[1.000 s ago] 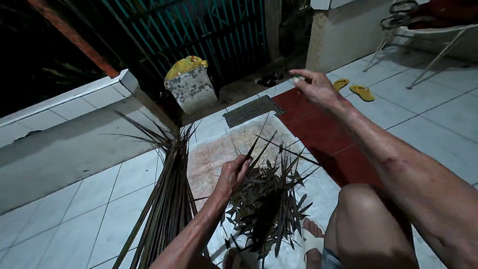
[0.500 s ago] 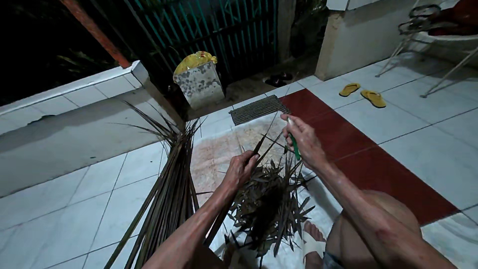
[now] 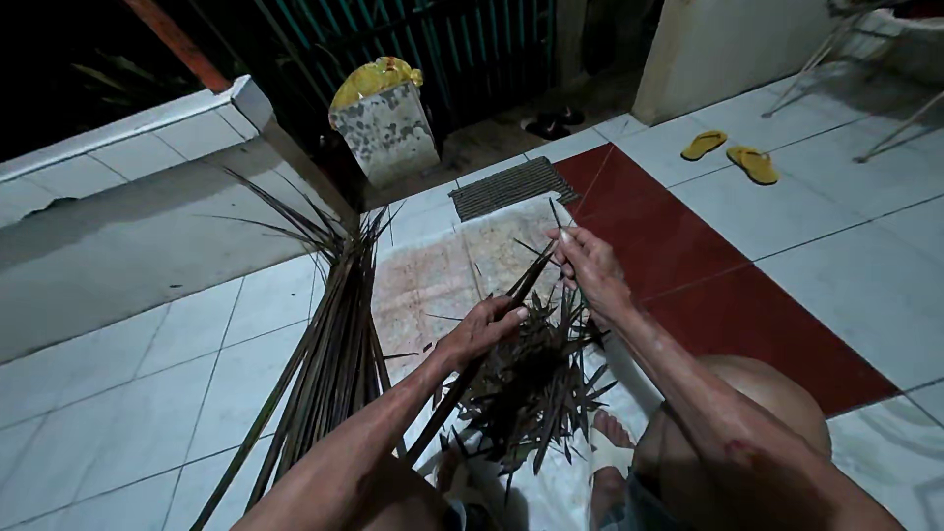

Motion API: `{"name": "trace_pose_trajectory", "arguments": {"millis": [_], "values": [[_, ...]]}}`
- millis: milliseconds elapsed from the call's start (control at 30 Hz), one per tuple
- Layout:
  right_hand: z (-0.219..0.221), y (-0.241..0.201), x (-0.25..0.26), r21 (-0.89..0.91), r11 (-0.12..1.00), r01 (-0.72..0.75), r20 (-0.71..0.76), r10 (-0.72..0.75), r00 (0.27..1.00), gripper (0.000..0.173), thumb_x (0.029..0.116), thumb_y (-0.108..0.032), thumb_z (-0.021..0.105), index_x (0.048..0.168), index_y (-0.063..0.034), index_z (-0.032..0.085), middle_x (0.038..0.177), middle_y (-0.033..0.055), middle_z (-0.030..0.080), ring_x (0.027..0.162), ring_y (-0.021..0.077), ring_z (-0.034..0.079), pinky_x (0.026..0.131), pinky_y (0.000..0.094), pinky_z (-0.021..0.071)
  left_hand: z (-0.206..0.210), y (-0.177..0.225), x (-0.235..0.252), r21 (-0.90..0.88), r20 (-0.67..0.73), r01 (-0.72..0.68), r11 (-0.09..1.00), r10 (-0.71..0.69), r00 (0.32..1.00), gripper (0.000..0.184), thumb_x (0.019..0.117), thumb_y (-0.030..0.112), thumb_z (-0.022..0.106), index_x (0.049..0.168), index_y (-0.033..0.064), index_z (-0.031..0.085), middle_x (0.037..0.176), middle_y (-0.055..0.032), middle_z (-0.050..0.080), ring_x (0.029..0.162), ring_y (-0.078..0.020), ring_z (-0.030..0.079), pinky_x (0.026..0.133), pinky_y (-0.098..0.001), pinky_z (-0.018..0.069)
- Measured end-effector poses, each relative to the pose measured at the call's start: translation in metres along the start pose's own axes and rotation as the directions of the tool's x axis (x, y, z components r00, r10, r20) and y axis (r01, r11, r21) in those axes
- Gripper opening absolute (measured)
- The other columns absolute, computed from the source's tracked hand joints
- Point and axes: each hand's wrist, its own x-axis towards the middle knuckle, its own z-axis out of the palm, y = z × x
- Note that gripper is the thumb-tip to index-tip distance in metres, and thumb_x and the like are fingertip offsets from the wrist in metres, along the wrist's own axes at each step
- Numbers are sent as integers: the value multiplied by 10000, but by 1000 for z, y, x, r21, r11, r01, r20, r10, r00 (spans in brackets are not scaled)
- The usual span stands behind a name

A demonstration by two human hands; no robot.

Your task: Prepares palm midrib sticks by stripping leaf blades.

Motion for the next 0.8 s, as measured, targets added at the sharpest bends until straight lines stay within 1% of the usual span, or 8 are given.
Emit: {"name": "trace_pose_trajectory", "arguments": {"millis": [133,233,333,433,533,600,733,800], "values": [[-8,-2,3,12,1000,-10,-40,10,999,359,1108,-396,431,1320,-171,613,811,-2,553,528,89,432,455,229,381,6,-8,-2,-126,48,51,991,-45,998,418,1100,348,488,1265,-6,634,955,-122,719,813,-213,725,790,-385,636],[-11,-2,4,29,999,-33,-69,34,997,356,1100,-424,438,1310,-199,617,805,-14,550,523,83,429,449,225,377,7,-2,-1,-132,2,-1,991,1,1000,375,1111,305,463,1235,0,642,830,-99,683,664,-186,675,634,-337,613],[-12,-2,2,-19,999,-44,-73,42,996,386,1102,-433,430,1371,-195,573,818,-10,560,529,82,434,461,232,387,0,17,-2,-40,-102,-1,999,-3,995,385,1120,320,429,1325,68,637,783,-69,667,570,-130,590,519,-267,511],[-11,1,2,-126,992,-17,-41,12,999,396,1103,-399,450,1401,-178,586,836,20,610,533,116,467,471,266,409,-14,32,-1,19,-194,7,1000,-4,981,401,1125,315,403,1415,112,591,775,-80,681,500,-122,559,458,-255,473],[-4,4,0,-191,981,23,2,-23,1000,376,1093,-385,487,1393,-202,621,833,26,645,550,131,518,488,282,454,-27,41,-2,74,-232,7,997,10,973,345,1122,252,417,1289,60,650,825,-89,711,497,-134,583,443,-263,500],[1,8,-3,-244,969,44,32,-37,999,377,1082,-393,515,1386,-203,632,837,31,653,565,135,544,512,306,485,-34,39,-4,158,-262,-12,987,54,964,330,1113,224,413,1218,37,665,782,-75,685,489,-126,541,451,-267,472],[16,16,-10,-310,948,71,95,-43,995,380,1075,-403,523,1391,-234,648,852,23,673,606,145,566,553,342,496,-42,45,-10,196,-339,-2,981,70,938,384,1125,322,414,1354,89,616,651,-86,584,478,-162,512,455,-293,448],[25,15,-14,-316,946,68,124,-30,992,376,1077,-401,514,1400,-257,644,878,26,685,640,146,586,588,353,509,-46,45,-14,225,-357,-10,974,92,930,368,1124,313,419,1288,84,657,671,-85,619,468,-154,514,441,-284,433]]}}
